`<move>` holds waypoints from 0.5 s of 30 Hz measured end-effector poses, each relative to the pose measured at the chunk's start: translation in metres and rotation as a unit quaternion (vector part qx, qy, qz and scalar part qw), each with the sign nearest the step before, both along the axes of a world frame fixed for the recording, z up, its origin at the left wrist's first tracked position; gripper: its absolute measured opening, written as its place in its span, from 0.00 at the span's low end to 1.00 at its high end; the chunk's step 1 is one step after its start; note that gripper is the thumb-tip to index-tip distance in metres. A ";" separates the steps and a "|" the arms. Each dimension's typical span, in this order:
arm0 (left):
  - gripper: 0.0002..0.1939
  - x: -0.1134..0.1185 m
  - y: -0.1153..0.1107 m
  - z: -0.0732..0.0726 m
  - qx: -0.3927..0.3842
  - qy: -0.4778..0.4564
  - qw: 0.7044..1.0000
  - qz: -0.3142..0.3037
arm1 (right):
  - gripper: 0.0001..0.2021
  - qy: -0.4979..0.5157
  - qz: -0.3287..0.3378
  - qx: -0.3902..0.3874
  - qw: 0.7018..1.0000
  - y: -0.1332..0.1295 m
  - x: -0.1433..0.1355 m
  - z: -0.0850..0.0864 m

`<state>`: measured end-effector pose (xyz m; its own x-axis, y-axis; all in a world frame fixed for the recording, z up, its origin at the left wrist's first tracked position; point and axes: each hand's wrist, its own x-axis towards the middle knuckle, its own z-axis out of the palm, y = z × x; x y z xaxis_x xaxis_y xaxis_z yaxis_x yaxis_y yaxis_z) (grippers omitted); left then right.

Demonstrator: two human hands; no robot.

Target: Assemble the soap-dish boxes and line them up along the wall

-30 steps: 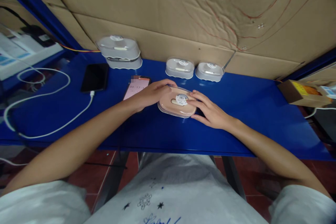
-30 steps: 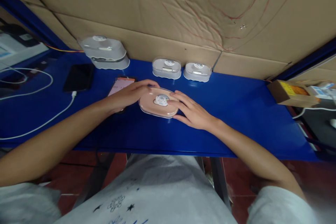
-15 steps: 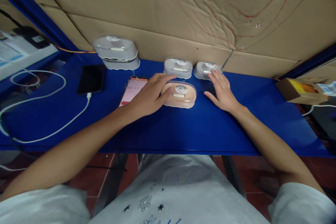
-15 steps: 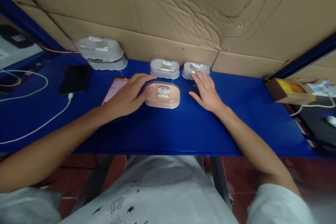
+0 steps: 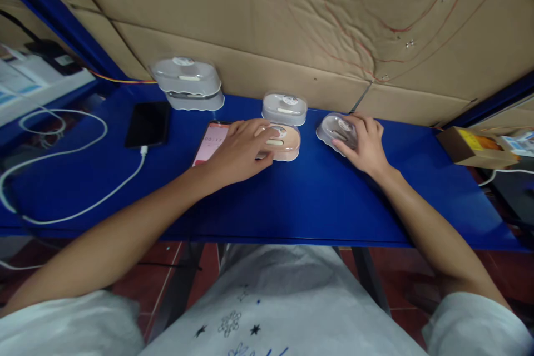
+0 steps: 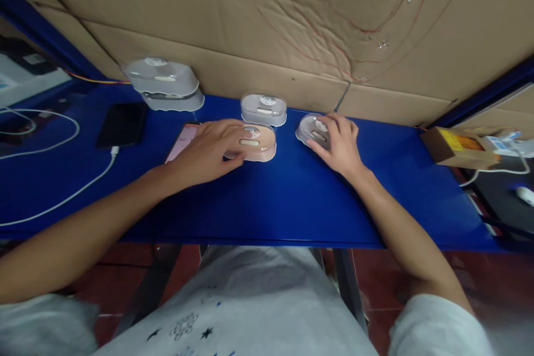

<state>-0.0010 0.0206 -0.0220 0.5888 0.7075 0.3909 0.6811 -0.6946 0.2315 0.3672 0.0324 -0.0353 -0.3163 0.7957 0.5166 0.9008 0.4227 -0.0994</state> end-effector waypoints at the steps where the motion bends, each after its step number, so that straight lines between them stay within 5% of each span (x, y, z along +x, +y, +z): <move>1: 0.22 0.001 -0.001 0.000 0.005 -0.003 1.000 0.005 | 0.37 0.000 0.001 -0.015 1.000 -0.001 0.000 0.000; 4: 0.23 0.004 -0.005 0.002 0.023 -0.026 0.999 -0.001 | 0.38 -0.012 0.021 -0.061 0.998 -0.005 0.000 0.000; 8: 0.23 0.009 -0.016 0.006 0.061 -0.054 0.995 -0.063 | 0.34 -0.053 0.124 -0.090 0.987 -0.020 -0.012 0.007; 15: 0.32 0.012 -0.022 0.005 0.073 -0.007 0.989 -0.130 | 0.29 -0.064 0.250 -0.149 0.955 -0.055 -0.037 0.029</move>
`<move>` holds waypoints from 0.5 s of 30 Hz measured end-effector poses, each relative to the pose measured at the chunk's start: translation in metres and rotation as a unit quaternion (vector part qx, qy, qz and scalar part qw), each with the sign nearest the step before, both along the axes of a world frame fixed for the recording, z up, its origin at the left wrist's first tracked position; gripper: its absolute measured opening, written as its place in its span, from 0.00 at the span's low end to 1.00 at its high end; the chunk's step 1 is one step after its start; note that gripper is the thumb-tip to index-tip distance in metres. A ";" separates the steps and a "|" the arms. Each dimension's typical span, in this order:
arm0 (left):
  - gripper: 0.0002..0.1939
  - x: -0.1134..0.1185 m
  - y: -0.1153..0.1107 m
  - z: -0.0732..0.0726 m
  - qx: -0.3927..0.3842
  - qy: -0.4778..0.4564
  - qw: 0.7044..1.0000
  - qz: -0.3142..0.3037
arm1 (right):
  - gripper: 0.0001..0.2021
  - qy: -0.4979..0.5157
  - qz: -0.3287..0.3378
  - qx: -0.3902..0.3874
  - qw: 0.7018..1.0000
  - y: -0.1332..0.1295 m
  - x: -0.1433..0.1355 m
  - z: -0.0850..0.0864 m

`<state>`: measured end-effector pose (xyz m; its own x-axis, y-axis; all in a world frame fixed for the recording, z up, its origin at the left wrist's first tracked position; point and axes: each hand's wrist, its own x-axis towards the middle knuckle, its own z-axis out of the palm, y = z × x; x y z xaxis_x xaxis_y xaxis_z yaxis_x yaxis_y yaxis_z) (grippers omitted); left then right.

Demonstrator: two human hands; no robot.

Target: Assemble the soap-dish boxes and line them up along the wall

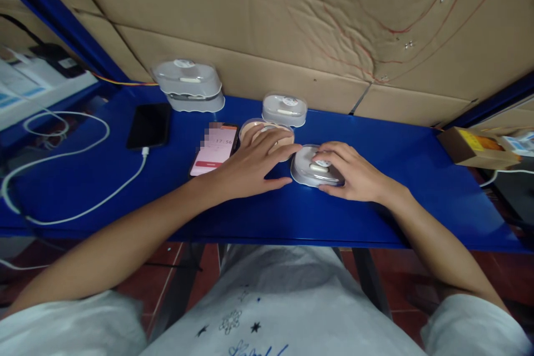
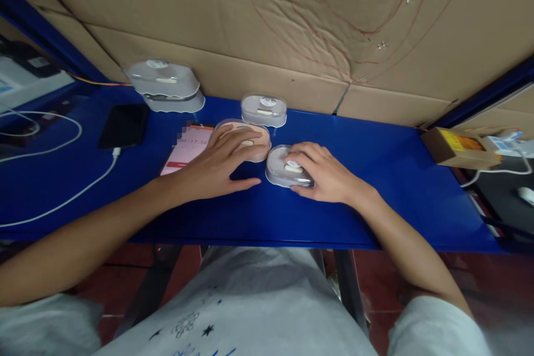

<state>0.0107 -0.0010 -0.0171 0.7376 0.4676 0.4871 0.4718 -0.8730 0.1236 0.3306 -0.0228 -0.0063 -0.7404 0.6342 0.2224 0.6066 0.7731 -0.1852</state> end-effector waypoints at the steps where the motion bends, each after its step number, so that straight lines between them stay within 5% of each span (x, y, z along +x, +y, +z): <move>1: 0.34 0.000 0.001 -0.001 -0.009 0.009 1.000 -0.002 | 0.29 0.005 0.004 -0.006 1.000 -0.003 -0.001 0.001; 10: 0.43 0.009 -0.011 -0.007 -0.135 0.039 0.990 -0.019 | 0.27 0.140 0.098 -0.112 0.979 -0.008 -0.009 0.007; 15: 0.45 0.008 -0.012 -0.006 -0.137 0.031 0.990 -0.013 | 0.22 0.185 0.045 -0.126 0.974 0.013 0.014 0.011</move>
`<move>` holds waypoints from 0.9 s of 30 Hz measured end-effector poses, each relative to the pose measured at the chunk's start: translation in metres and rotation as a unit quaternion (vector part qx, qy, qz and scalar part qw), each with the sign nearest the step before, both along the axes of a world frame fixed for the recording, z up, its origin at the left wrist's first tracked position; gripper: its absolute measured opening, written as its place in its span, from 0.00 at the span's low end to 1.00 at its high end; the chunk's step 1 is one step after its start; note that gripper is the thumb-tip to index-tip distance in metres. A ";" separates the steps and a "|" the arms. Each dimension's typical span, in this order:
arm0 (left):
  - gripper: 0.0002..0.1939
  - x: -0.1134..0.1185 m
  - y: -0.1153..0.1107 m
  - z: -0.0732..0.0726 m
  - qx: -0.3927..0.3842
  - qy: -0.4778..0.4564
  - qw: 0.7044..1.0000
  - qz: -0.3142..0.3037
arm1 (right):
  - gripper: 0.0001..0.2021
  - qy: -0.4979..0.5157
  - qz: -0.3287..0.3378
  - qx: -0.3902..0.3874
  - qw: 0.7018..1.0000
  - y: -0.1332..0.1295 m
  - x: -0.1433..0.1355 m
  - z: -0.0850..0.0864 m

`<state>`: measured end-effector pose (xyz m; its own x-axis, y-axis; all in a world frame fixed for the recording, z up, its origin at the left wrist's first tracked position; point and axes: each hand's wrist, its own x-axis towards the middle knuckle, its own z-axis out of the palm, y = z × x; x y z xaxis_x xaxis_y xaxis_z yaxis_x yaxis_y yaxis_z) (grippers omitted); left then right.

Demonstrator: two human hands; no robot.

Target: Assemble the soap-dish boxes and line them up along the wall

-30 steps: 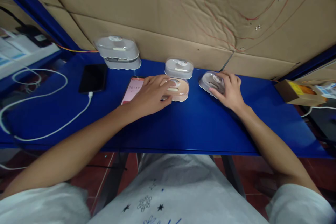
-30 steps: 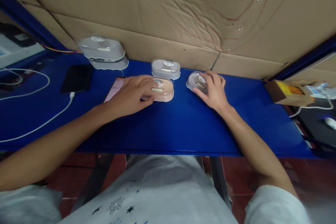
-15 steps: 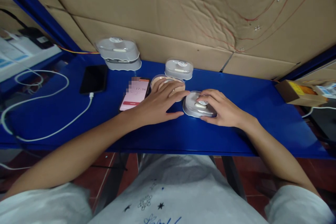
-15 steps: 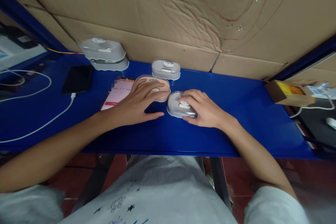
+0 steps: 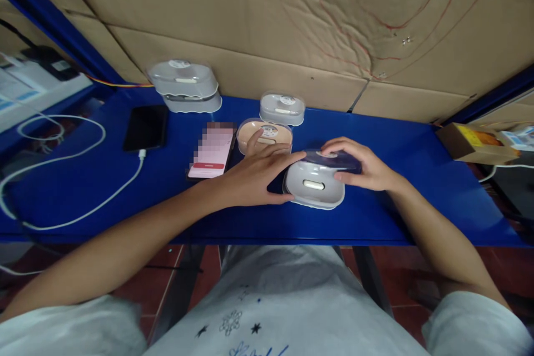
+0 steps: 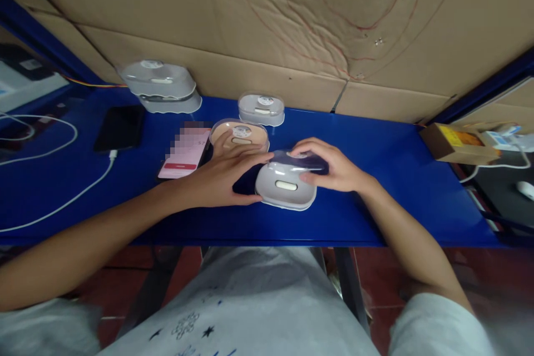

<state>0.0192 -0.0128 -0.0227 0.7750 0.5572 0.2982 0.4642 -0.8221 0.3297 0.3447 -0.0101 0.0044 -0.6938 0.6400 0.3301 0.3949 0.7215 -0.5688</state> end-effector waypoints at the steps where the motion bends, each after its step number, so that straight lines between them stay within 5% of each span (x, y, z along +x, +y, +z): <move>1: 0.44 -0.001 0.001 -0.001 0.005 -0.001 1.000 0.001 | 0.21 -0.005 -0.025 0.013 1.000 0.006 0.005 -0.004; 8: 0.22 -0.001 0.002 -0.007 0.069 0.009 0.997 -0.038 | 0.25 -0.088 -0.144 0.087 0.982 0.031 0.020 -0.041; 14: 0.10 0.000 0.004 -0.002 -0.028 -0.057 0.997 -0.033 | 0.19 -0.093 -0.102 0.120 0.983 0.002 -0.001 -0.022; 18: 0.10 -0.002 0.004 0.003 -0.014 -0.074 0.997 -0.005 | 0.19 -0.113 0.037 0.116 0.986 -0.027 -0.027 -0.006; 21: 0.12 -0.003 0.002 0.002 0.009 -0.061 0.998 -0.026 | 0.21 -0.133 0.076 0.144 0.978 -0.039 -0.041 -0.004; 27: 0.41 0.000 -0.008 0.004 0.028 -0.015 0.997 -0.076 | 0.24 -0.156 0.066 0.183 0.968 -0.046 -0.046 -0.013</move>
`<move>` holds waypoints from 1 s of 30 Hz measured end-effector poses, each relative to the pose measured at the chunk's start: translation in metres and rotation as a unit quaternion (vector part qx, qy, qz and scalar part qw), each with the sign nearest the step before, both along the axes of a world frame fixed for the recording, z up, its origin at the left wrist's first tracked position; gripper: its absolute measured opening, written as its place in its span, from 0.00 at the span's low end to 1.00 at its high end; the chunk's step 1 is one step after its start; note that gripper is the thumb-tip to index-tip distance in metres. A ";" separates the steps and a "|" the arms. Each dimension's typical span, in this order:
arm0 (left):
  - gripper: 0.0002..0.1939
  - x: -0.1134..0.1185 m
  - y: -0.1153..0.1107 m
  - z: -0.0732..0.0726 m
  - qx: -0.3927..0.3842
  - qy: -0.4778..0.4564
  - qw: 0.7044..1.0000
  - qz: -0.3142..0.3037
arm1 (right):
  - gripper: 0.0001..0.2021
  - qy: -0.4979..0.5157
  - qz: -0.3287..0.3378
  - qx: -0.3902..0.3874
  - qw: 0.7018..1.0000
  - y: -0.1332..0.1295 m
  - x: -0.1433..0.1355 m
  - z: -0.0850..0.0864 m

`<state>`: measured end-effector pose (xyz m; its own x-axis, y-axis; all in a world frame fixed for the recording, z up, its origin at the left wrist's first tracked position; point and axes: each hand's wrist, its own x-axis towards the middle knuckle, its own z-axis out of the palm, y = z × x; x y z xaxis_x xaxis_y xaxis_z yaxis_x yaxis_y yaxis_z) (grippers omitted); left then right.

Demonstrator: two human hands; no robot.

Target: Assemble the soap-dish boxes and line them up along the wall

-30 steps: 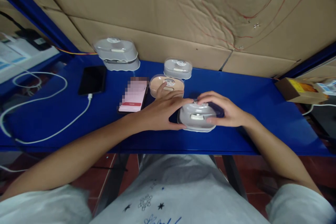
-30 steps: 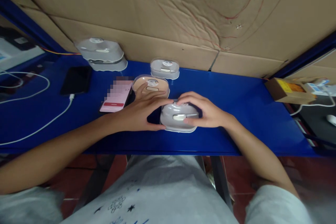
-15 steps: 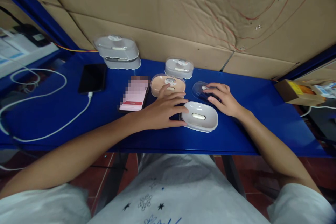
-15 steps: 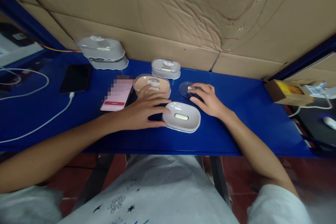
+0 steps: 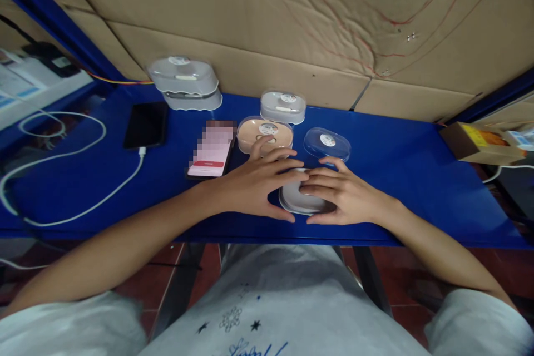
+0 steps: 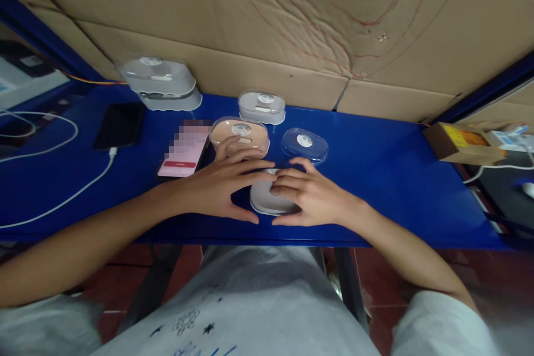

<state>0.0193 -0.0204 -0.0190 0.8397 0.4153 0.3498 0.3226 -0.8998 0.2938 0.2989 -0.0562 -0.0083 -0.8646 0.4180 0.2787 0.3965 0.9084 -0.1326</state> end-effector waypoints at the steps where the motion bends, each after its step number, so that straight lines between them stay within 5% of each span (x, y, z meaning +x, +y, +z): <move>1: 0.45 0.000 -0.001 0.000 0.001 0.011 1.000 0.001 | 0.25 -0.013 0.001 0.010 1.000 -0.001 0.000 -0.002; 6: 0.50 0.000 0.001 0.000 0.001 0.048 0.999 0.015 | 0.23 -0.042 -0.002 0.011 0.999 0.000 -0.003 -0.009; 18: 0.57 -0.002 0.006 -0.006 -0.045 0.026 0.998 0.040 | 0.18 0.063 -0.033 -0.034 0.997 0.009 0.006 -0.001; 23: 0.61 -0.003 0.005 -0.005 0.026 -0.006 0.998 0.054 | 0.18 0.130 -0.138 0.004 0.982 0.023 0.029 0.005; 30: 0.39 -0.002 -0.001 0.005 0.017 0.028 0.999 0.016 | 0.25 0.107 -0.348 0.092 0.927 0.066 0.065 -0.011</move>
<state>0.0170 -0.0219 -0.0143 0.8448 0.4313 0.3166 0.3674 -0.8978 0.2429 0.3637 0.0098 -0.0191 -0.3194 0.7823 0.5348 0.8777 0.4569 -0.1442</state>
